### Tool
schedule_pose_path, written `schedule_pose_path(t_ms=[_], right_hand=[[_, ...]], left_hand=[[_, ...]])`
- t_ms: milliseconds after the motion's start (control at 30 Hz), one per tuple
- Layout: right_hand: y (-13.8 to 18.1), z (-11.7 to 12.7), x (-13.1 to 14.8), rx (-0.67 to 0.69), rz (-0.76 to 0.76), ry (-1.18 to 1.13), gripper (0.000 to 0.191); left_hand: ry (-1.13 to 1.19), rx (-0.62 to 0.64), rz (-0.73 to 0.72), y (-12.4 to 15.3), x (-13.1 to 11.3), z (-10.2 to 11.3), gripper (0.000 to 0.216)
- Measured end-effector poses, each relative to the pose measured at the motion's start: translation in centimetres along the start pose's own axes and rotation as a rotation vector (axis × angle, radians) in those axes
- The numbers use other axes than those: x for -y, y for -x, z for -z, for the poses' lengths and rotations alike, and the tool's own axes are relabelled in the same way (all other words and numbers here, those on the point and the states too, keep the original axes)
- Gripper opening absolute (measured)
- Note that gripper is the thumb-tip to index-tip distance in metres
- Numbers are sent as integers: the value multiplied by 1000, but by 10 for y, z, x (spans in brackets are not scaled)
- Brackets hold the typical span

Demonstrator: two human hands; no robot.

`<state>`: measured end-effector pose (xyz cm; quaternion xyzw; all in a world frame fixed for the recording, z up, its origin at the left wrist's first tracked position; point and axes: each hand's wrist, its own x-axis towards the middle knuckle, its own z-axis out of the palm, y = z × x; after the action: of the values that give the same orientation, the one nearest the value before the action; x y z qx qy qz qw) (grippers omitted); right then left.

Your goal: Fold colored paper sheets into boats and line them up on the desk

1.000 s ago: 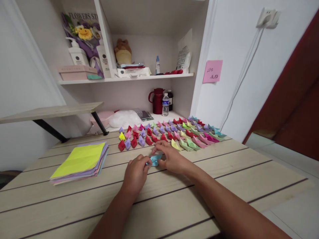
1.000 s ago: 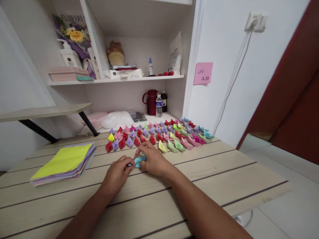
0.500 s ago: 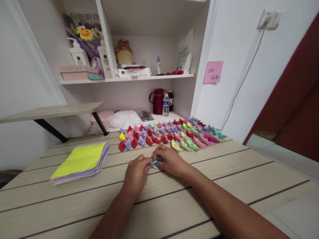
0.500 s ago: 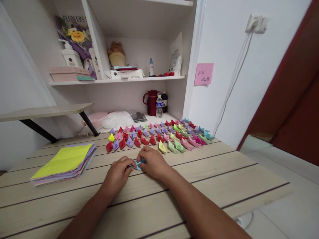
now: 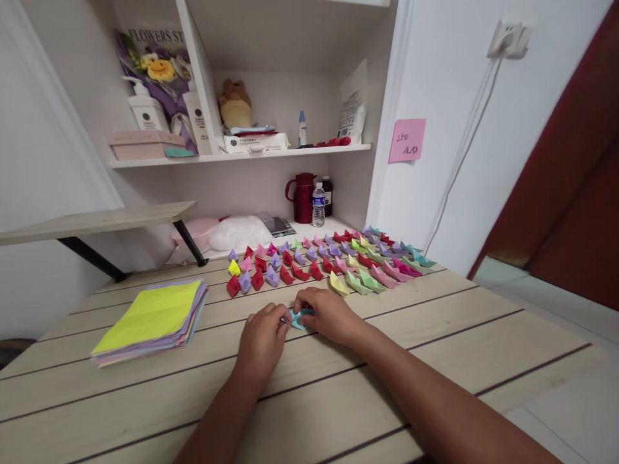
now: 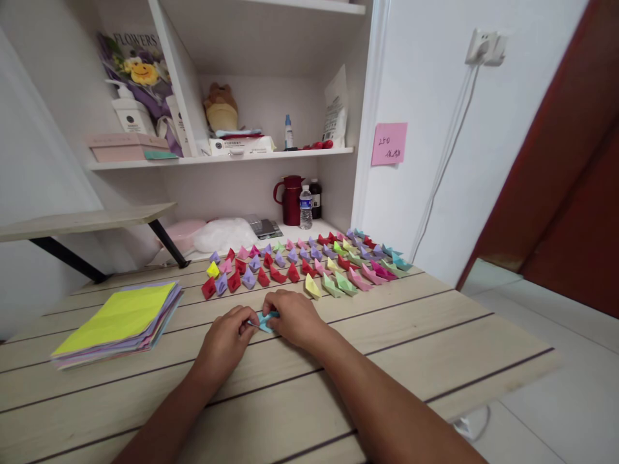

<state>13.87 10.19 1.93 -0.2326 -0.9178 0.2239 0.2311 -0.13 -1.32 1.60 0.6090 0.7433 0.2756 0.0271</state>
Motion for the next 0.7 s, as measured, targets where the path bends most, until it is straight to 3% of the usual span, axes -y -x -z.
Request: schedule_pose_path(t_ms=[167,700], right_hand=[[0,0,0,-11,-15,5,25],[0,3,3,17,-44,24,7]], left_hand=[[-1,4,8,0,-1,0,15],[20,13,5,1,-2,-3,13]])
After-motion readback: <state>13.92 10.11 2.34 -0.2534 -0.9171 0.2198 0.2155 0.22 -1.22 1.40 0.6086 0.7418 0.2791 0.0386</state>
